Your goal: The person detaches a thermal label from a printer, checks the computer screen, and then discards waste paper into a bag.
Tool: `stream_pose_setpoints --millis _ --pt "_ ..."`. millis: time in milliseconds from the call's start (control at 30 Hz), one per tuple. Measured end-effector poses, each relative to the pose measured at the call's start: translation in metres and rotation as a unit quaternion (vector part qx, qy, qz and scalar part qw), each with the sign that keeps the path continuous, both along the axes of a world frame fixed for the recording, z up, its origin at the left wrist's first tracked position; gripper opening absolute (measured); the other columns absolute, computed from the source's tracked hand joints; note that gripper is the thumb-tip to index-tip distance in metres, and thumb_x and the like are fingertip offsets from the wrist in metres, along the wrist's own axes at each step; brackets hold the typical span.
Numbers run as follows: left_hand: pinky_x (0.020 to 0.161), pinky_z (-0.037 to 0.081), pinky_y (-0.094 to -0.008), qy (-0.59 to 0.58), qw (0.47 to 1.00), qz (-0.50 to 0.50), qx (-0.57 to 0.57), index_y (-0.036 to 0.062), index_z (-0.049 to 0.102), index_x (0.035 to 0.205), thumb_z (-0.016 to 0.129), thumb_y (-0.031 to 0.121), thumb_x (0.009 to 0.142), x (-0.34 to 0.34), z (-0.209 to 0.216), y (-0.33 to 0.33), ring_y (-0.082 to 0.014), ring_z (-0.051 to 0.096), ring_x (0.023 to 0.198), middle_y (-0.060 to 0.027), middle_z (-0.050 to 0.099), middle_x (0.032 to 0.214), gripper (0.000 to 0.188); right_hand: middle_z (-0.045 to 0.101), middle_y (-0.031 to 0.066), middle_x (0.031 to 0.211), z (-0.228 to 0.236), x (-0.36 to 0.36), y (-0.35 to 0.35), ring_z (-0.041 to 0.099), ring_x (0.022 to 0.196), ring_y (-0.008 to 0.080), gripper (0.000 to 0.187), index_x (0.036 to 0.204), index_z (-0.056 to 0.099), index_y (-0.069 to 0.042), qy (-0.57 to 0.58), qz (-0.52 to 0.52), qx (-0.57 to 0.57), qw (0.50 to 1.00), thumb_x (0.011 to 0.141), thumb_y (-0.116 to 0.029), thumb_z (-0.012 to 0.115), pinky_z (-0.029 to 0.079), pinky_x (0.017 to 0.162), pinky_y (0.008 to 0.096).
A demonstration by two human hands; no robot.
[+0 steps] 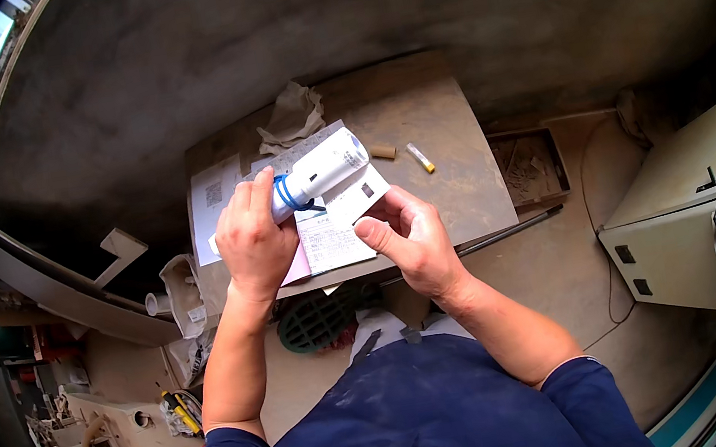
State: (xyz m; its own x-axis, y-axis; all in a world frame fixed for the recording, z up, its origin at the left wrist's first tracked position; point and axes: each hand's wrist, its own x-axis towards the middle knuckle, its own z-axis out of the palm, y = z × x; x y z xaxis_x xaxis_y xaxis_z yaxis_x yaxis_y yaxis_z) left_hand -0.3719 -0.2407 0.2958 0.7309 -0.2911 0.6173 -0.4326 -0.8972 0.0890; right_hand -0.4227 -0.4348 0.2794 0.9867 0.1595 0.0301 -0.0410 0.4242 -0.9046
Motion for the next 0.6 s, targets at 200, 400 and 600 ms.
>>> stream_pose_setpoints --millis 200,400,600 --pt "0.059 0.046 -0.0376 -0.028 0.999 -0.035 0.019 0.0041 0.060 0.103 0.062 0.002 0.062 -0.011 0.014 -0.031 -0.0301 0.056 0.066 -0.0103 0.056 0.078 0.041 0.063 0.0047 0.092 -0.005 -0.020 -0.028 0.055 0.084 0.0088 0.023 0.103 0.061 0.004 -0.017 -0.062 0.009 0.998 0.087 -0.013 0.058 0.043 0.076 0.0235" --pt "0.058 0.046 -0.0377 -0.027 0.997 -0.075 0.007 0.0047 0.060 0.103 0.063 0.001 0.060 -0.015 0.030 -0.059 -0.0300 0.056 0.065 -0.0101 0.056 0.077 0.044 0.065 0.0057 0.084 0.001 -0.033 -0.054 0.056 0.078 0.0092 0.020 0.095 0.065 0.005 -0.017 -0.129 0.004 0.991 0.087 -0.011 0.056 0.044 0.075 0.0238" --pt "0.056 0.045 -0.0360 -0.051 0.993 -0.109 0.004 0.0034 0.061 0.100 0.063 0.004 0.064 -0.012 0.036 -0.078 -0.0251 0.056 0.063 -0.0077 0.054 0.072 0.037 0.066 0.0062 0.083 0.005 -0.046 -0.069 0.058 0.077 0.0108 0.020 0.095 0.066 0.005 -0.013 -0.158 0.030 0.987 0.088 -0.010 0.055 0.045 0.075 0.0248"
